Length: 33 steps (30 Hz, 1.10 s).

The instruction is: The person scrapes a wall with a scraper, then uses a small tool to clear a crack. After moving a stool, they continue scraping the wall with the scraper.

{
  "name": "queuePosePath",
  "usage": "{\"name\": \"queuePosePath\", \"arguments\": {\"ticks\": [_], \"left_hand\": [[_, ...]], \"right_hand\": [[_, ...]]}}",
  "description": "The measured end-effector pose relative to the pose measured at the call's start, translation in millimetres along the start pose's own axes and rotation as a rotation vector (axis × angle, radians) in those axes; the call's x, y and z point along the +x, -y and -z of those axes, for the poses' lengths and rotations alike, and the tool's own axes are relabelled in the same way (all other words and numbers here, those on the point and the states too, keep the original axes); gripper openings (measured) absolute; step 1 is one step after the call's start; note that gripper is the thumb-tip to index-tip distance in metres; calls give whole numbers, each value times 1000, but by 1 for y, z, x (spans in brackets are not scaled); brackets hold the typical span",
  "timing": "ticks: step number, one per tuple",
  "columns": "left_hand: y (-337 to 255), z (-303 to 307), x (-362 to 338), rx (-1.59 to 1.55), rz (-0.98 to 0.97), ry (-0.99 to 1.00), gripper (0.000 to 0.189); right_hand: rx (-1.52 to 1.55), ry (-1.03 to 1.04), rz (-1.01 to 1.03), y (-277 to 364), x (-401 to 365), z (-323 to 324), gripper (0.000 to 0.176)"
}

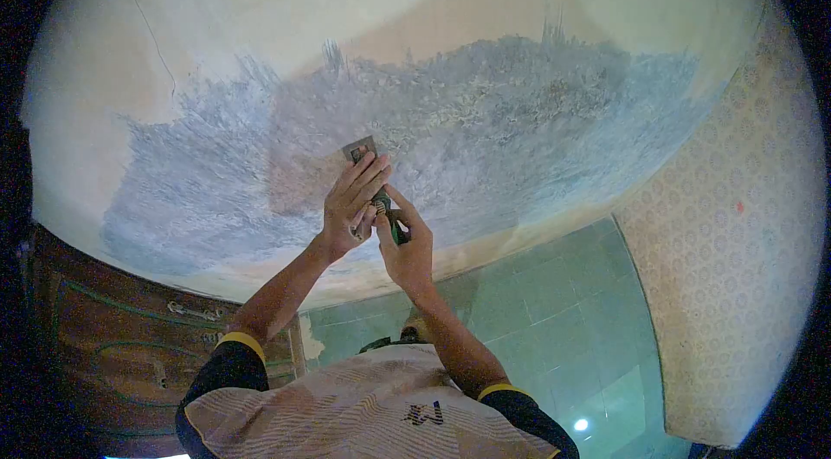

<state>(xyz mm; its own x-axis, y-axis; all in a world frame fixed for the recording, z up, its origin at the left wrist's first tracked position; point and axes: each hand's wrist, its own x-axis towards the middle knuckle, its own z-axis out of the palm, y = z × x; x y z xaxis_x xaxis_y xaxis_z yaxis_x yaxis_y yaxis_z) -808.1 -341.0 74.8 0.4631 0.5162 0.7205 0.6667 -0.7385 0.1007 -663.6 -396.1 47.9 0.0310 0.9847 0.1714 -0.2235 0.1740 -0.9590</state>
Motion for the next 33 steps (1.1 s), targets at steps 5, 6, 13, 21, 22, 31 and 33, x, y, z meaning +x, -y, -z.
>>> {"name": "queuePosePath", "arguments": {"ticks": [5,6,13,21,22,31,33], "left_hand": [[-5,22,21,58,-36,-16,45],[-5,27,28,64,-38,-19,45],[-1,31,65,-55,-22,-18,47],[6,54,126,140,-128,-109,44],[2,49,112,134,-126,-104,44],[5,59,146,127,-181,-129,48],[6,53,139,179,-194,-134,48]], "right_hand": [[14,-7,49,26,1,-4,47],[16,-3,55,27,4,-6,47],[97,-57,47,50,23,-15,45],[178,-58,189,88,68,-26,44],[177,-62,183,78,57,-21,44],[194,-89,177,99,67,-23,41],[167,-51,248,101,68,-18,41]]}}
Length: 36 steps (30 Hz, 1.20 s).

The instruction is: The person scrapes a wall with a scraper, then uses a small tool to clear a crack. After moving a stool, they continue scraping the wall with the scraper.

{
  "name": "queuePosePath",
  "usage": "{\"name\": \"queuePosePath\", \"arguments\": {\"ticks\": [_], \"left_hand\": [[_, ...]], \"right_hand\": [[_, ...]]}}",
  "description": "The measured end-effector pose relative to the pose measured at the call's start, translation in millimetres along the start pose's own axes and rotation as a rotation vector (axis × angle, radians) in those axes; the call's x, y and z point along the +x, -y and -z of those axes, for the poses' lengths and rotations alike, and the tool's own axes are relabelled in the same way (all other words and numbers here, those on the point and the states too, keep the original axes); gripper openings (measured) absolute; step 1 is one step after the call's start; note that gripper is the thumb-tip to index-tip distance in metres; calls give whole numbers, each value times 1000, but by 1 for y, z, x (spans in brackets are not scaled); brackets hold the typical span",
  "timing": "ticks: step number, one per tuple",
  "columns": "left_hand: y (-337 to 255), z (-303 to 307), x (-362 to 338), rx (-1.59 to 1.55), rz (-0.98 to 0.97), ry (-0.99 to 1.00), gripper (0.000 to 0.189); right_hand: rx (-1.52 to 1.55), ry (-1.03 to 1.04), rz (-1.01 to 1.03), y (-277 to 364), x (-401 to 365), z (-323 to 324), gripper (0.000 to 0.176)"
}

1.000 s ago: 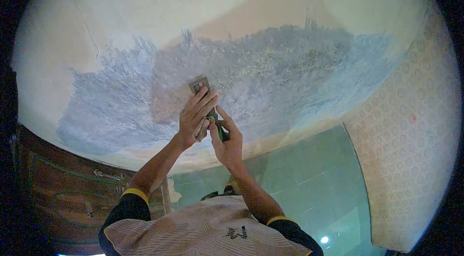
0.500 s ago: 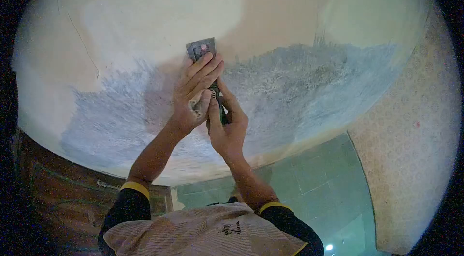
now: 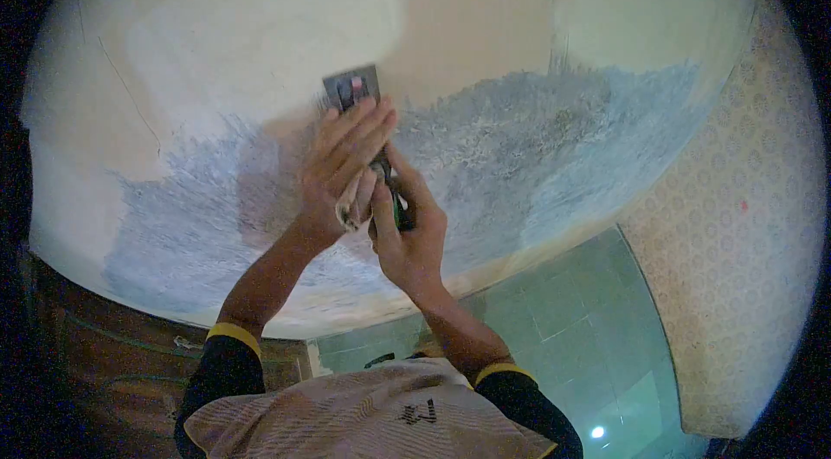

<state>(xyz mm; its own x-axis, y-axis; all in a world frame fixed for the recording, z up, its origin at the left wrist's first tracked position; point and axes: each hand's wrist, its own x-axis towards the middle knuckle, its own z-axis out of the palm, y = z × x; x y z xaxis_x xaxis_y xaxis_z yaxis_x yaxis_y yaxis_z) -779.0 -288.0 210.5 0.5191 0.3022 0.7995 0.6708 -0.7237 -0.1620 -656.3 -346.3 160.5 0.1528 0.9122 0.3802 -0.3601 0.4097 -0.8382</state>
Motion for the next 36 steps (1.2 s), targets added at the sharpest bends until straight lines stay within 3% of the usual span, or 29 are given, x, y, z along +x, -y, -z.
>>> {"name": "queuePosePath", "arguments": {"ticks": [2,3,8,10,15,19,22,27,30,34,36], "left_hand": [[-3,-12,-32,-46,40,160,50],[-13,-12,-43,-192,94,113,51],[3,-4,-19,-59,75,150,48],[-1,7,1,-21,23,30,46],[-18,-13,-53,-113,89,100,42],[12,0,-2,-199,22,-65,44],[1,16,7,-144,5,-48,43],[-5,8,-39,-137,55,70,47],[9,17,-15,-200,-48,29,48],[5,8,-24,-167,-54,-19,53],[0,13,-39,-129,-74,-24,55]], "right_hand": [[-95,-15,-27,-14,-23,13,40],[-191,-27,-50,-20,-28,16,40],[-145,-12,-55,-4,-1,0,40],[-38,15,-17,6,4,-3,41],[-150,1,-112,-9,-34,13,42],[-139,45,-113,17,-3,-1,44],[27,104,-20,27,0,-1,46],[-58,104,-125,16,-33,-1,50],[10,125,-186,29,-34,-3,52],[-112,149,-37,20,-33,6,53],[-124,180,-111,24,-39,9,54]]}}
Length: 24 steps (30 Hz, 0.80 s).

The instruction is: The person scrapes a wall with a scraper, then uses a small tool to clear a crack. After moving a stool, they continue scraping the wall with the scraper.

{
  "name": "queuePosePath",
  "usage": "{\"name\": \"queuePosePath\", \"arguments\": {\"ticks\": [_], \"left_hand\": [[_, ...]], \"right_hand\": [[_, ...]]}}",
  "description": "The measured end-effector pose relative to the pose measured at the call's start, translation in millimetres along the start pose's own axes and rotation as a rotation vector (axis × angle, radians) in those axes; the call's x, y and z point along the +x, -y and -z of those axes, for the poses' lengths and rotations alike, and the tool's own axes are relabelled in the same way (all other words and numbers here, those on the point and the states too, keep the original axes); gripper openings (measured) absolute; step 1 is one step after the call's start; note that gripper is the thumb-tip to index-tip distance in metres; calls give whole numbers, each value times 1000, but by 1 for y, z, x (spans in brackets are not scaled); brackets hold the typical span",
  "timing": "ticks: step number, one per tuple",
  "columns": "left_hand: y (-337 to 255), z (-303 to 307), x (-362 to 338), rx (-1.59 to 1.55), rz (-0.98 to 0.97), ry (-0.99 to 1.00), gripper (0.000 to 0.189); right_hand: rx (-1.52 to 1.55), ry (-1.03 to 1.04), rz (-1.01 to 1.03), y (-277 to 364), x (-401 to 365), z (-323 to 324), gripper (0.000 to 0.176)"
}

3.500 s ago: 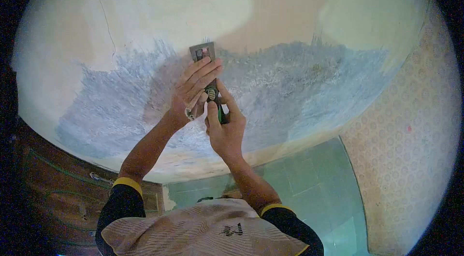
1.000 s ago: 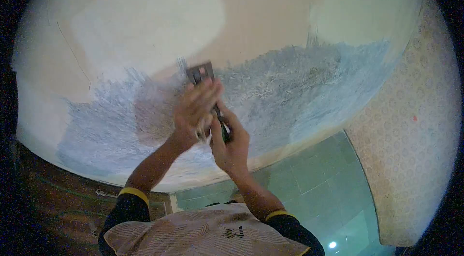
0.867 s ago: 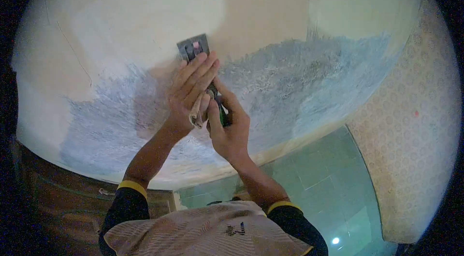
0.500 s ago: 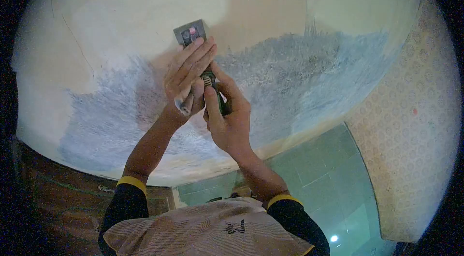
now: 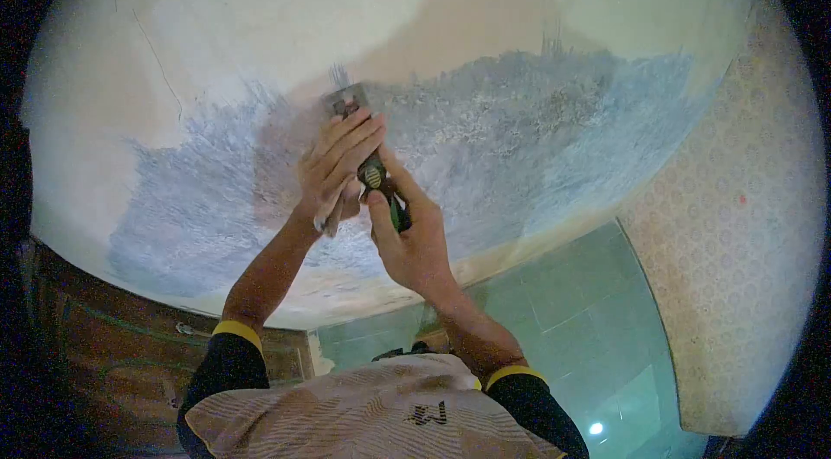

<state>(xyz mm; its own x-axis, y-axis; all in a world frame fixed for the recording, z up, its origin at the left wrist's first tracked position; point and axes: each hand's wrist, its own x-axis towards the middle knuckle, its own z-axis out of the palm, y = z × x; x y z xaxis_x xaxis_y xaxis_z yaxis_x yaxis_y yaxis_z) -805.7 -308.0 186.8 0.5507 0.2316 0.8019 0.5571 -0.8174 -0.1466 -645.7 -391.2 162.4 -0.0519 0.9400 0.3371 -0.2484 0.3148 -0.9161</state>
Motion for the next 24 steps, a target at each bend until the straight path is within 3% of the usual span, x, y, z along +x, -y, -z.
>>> {"name": "queuePosePath", "arguments": {"ticks": [9,16,20,24], "left_hand": [[25,15,-27,-37,63,65,44],[20,30,-5,26,75,31,45],[15,25,-18,-71,58,89,44],[24,18,-14,-49,89,122,42]], "right_hand": [[-11,-19,8,-26,13,-37,51],[104,-54,41,-17,23,-48,49],[116,-37,-104,-6,-2,-34,53],[-80,-63,22,-28,33,-34,53]]}}
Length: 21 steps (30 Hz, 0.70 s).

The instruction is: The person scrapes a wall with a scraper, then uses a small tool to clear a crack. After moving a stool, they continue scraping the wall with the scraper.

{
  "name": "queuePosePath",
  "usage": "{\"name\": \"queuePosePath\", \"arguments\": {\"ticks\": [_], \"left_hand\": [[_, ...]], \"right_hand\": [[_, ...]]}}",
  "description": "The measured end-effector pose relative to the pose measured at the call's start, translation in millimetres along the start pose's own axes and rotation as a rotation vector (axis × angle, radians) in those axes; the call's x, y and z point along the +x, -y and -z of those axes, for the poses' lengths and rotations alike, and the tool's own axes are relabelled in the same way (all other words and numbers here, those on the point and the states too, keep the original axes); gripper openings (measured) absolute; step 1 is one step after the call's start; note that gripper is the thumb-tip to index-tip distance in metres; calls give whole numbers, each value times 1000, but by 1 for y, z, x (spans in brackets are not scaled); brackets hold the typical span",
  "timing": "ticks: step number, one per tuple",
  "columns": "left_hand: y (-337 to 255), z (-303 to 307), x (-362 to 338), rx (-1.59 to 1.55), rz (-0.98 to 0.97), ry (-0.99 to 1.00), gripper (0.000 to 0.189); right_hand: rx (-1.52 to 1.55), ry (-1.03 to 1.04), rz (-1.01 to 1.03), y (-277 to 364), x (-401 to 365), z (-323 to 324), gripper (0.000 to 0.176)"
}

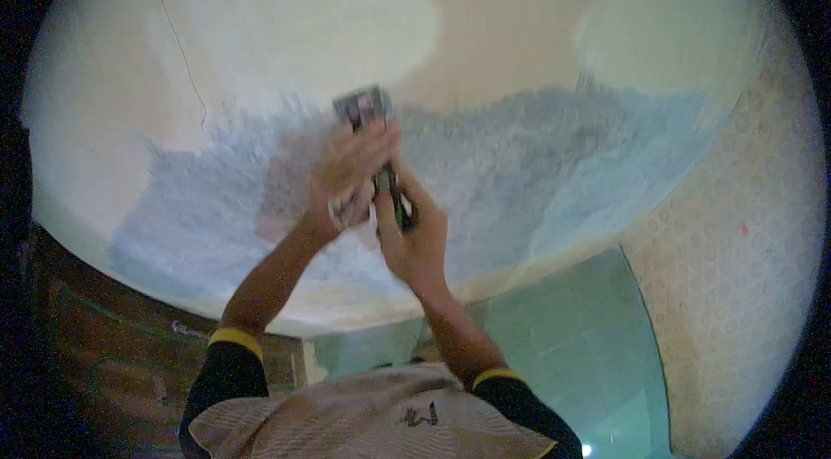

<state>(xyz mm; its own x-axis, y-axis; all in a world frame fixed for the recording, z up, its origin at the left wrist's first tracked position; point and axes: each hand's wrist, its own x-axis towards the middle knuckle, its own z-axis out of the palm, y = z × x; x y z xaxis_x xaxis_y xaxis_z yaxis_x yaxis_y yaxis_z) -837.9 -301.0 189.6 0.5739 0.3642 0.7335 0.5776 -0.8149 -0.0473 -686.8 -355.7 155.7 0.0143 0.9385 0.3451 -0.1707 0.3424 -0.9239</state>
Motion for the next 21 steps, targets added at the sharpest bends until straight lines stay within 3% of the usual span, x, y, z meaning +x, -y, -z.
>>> {"name": "queuePosePath", "arguments": {"ticks": [3,7,10,11,13,21], "left_hand": [[-2,13,15,42,-71,-85,42],[-12,10,10,-44,-56,-108,42],[-5,9,17,-31,-72,-93,43],[-9,12,21,-52,-73,-123,43],[-6,10,13,-10,-99,-122,44],[-33,7,-19,48,-62,-110,42]], "right_hand": [[116,-8,41,13,-10,-1,52],[150,24,-100,38,-29,9,54],[129,76,-83,46,-28,9,56],[127,72,-115,42,-29,8,56],[104,42,14,26,-30,1,56],[125,53,-26,15,-58,7,56]]}}
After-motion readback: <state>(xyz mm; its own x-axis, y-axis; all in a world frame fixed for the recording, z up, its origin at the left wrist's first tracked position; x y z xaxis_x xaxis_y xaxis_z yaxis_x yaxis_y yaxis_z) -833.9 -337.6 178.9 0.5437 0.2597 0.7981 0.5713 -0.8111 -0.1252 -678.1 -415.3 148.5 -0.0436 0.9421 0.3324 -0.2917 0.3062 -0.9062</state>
